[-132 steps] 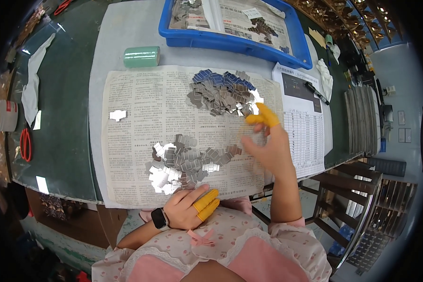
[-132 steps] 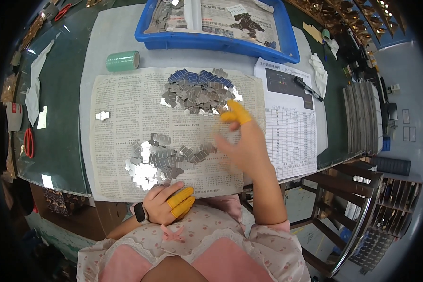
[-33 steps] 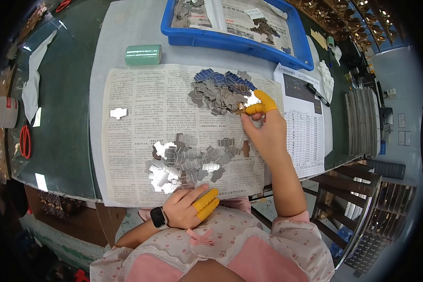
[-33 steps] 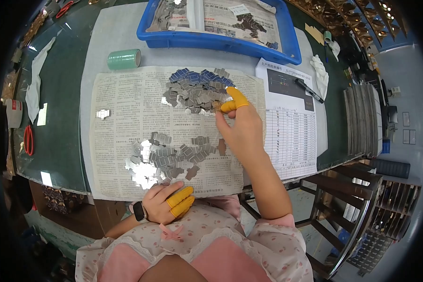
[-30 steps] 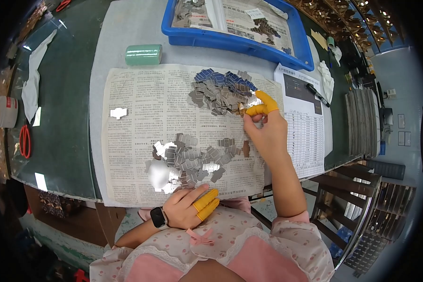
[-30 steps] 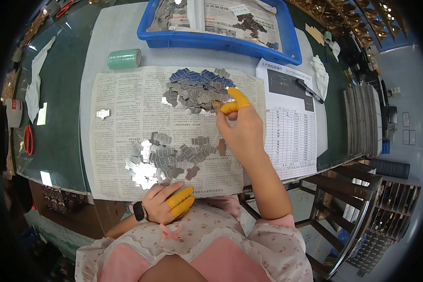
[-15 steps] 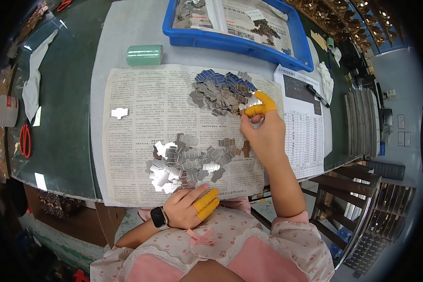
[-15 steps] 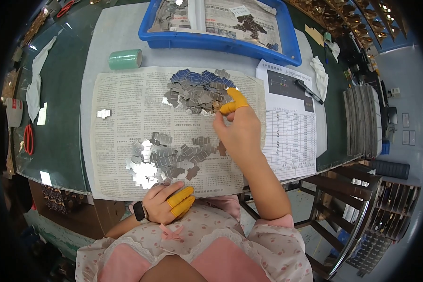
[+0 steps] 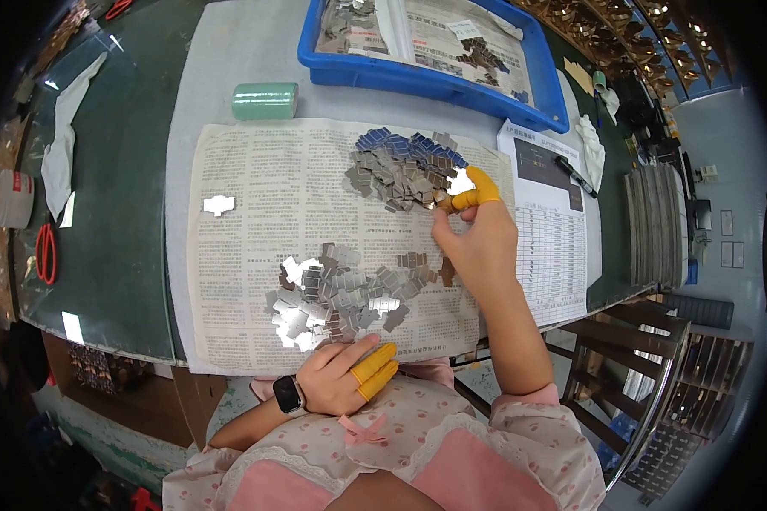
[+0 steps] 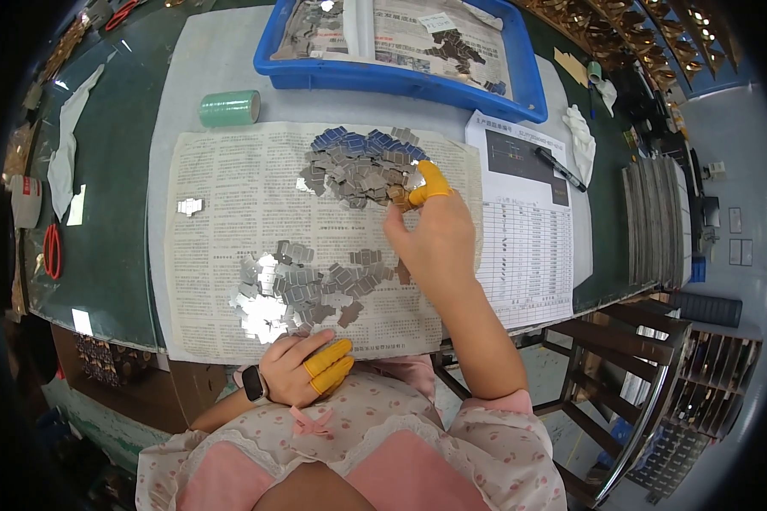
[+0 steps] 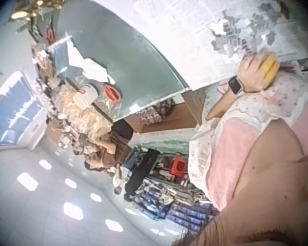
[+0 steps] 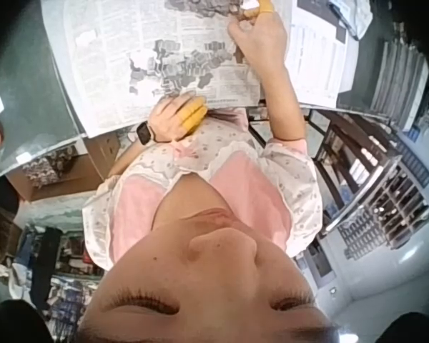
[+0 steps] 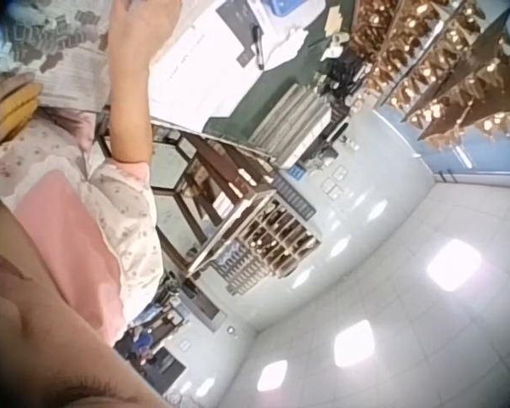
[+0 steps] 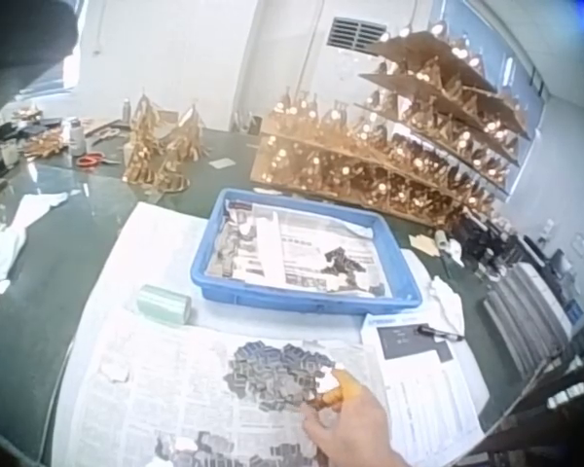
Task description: The person inspects small metal components by hand, then stacks them on a workbench.
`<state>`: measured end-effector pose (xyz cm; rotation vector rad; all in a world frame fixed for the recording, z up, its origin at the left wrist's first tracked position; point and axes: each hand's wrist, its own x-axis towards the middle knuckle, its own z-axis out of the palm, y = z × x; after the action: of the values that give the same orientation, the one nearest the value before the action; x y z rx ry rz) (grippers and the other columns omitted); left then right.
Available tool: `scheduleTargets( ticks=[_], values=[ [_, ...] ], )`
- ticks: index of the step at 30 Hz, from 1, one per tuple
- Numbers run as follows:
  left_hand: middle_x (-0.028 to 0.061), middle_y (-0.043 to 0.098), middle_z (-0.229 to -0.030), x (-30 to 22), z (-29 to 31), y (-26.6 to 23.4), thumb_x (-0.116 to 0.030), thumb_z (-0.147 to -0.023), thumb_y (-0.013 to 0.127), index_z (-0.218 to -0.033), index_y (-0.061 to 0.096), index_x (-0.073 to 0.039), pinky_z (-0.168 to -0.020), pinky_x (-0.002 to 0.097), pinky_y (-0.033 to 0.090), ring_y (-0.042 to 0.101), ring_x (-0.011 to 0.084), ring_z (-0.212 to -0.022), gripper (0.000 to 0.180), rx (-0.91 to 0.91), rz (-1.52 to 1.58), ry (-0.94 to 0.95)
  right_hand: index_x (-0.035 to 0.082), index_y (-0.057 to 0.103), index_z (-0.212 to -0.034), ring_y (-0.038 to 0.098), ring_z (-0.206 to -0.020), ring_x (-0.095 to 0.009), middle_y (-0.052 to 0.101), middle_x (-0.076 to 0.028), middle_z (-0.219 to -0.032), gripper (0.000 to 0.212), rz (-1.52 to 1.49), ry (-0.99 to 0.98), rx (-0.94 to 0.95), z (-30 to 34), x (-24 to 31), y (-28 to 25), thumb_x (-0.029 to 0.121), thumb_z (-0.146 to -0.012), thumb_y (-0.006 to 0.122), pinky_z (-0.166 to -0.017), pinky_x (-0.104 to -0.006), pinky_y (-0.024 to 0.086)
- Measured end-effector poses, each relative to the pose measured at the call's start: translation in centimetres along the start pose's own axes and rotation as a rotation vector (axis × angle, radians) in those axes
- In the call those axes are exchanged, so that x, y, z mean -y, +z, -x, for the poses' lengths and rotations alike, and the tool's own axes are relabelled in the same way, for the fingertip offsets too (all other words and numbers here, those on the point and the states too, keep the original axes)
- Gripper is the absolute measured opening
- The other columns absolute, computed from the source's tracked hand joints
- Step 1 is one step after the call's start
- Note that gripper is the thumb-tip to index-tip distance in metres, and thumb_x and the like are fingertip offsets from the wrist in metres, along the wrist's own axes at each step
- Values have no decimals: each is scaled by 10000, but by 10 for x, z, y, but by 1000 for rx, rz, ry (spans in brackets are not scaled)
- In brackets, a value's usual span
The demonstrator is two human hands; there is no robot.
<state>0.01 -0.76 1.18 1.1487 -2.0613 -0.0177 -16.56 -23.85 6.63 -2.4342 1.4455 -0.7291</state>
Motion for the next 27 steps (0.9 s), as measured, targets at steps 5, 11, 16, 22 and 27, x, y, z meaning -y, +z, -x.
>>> scheduleTargets(
  ticks=[5,11,16,22,27],
  values=[
    [63,759,-1248,0,-1,-1,-182,-899,676,-1112,807,-126,-837,283,552,704,262,-1215,256,0,-2,-1,-37,697,-1188,669,-788,-295,669,-135,-876,454,-63,85,40,3,-7,-4,207,-832,836,-710,-420,547],
    [65,756,-1256,0,-2,-2,-181,-900,675,-1109,807,-129,-843,285,549,703,260,-1214,253,3,-4,9,-15,682,-1046,669,-780,-272,664,-127,-870,336,-26,37,33,2,-9,-1,191,-836,843,-695,-403,550],
    [64,756,-1259,0,-1,-1,-183,-901,675,-1106,807,-131,-847,286,545,701,257,-1214,250,1,-6,6,-18,653,-1161,681,-794,-228,680,-102,-889,424,-131,171,93,4,-11,-11,164,-833,850,-720,-372,554],
    [62,754,-1263,0,0,0,-184,-904,675,-1111,804,-128,-848,285,544,699,257,-1216,251,-2,-9,2,22,585,-1402,653,-795,-126,742,-46,-957,657,-236,183,66,14,-10,-28,93,-811,863,-749,-287,514],
    [61,752,-1267,-1,1,0,-186,-908,676,-1114,803,-127,-852,286,545,698,257,-1218,249,-1,-7,-2,43,570,-1457,654,-815,-98,768,-22,-980,742,-394,121,205,30,-11,-43,63,-785,884,-784,-276,487]
  ],
)
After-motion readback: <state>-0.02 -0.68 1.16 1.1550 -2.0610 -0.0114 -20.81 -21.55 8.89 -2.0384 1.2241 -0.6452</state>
